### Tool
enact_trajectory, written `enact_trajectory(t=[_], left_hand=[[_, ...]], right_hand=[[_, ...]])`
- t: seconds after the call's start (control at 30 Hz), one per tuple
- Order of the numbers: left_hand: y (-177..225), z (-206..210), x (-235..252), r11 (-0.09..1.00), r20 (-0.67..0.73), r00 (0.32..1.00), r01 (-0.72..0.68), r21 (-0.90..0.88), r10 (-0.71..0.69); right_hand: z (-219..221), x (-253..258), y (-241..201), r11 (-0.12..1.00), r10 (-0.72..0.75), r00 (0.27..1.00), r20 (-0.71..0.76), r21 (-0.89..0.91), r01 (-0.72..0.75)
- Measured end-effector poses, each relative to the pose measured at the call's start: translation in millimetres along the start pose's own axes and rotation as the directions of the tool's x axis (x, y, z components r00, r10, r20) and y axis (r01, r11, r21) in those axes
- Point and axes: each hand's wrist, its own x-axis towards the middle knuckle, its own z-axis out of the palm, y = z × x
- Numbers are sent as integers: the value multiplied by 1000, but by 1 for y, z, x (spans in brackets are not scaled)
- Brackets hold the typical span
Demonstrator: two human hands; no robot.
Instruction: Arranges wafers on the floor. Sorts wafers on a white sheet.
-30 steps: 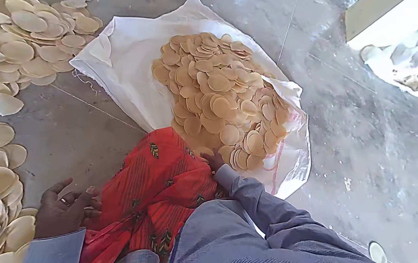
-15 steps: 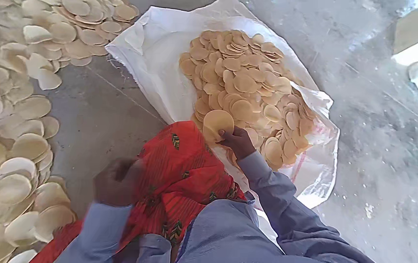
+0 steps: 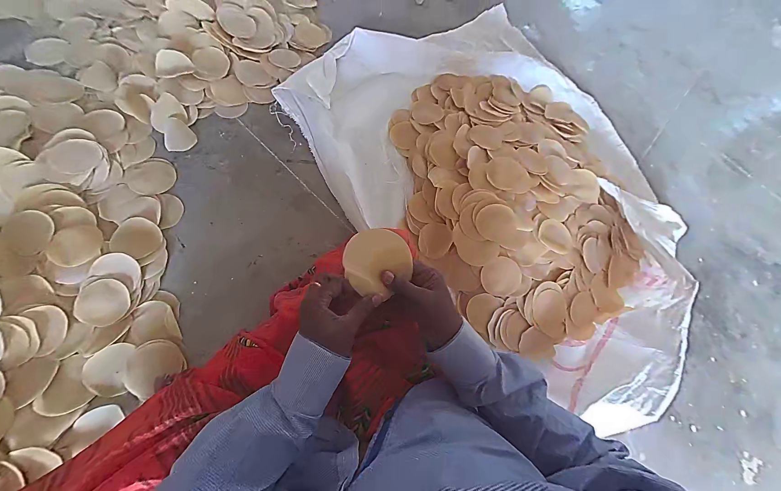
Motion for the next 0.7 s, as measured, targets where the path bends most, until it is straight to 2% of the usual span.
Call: enact_trajectory(t=[0.13,0.23,0.3,0.37,0.43,0.47,0.5,0.53,0.57,0.6,0.63,0.67,0.7], left_hand=[[1,4,-2,955,-16,1000,14,-297,-20],[10,9,0,879,-63,982,130,-458,-178],[17,13,0,838,-57,952,236,-492,-302],[21,13,1,805,-9,916,348,-480,-401],[17,11,1,825,31,909,392,-408,-417],[15,8,0,843,40,911,395,-365,-410],[12,6,-1,855,39,912,398,-332,-409],[9,4,-2,860,35,909,405,-311,-415],[5,3,-4,865,29,907,409,-292,-420],[-1,4,-4,874,27,910,405,-268,-414],[-8,5,-5,886,28,917,392,-246,-398],[-17,8,-5,899,20,925,373,-229,-379],[-25,10,-6,914,12,936,347,-210,-353]], right_hand=[[8,-4,-3,990,-95,992,-83,-116,85],[8,-6,-1,978,-182,979,-88,-122,170],[7,-5,5,982,-179,981,-77,-74,173],[4,-2,4,993,-112,988,-106,-44,108],[-17,6,-6,980,-141,968,-210,-166,107],[-37,12,-13,944,-230,929,-290,-297,141],[-62,19,-21,872,-365,859,-358,-454,182],[-91,26,-29,758,-515,758,-401,-626,184],[-124,32,-36,613,-645,655,-394,-779,135],[-155,37,-40,475,-730,587,-349,-877,69],[-185,42,-39,354,-766,569,-299,-935,-14],[-211,46,-30,257,-759,596,-261,-962,-94],[-232,49,-16,168,-684,685,-252,-968,-189]])
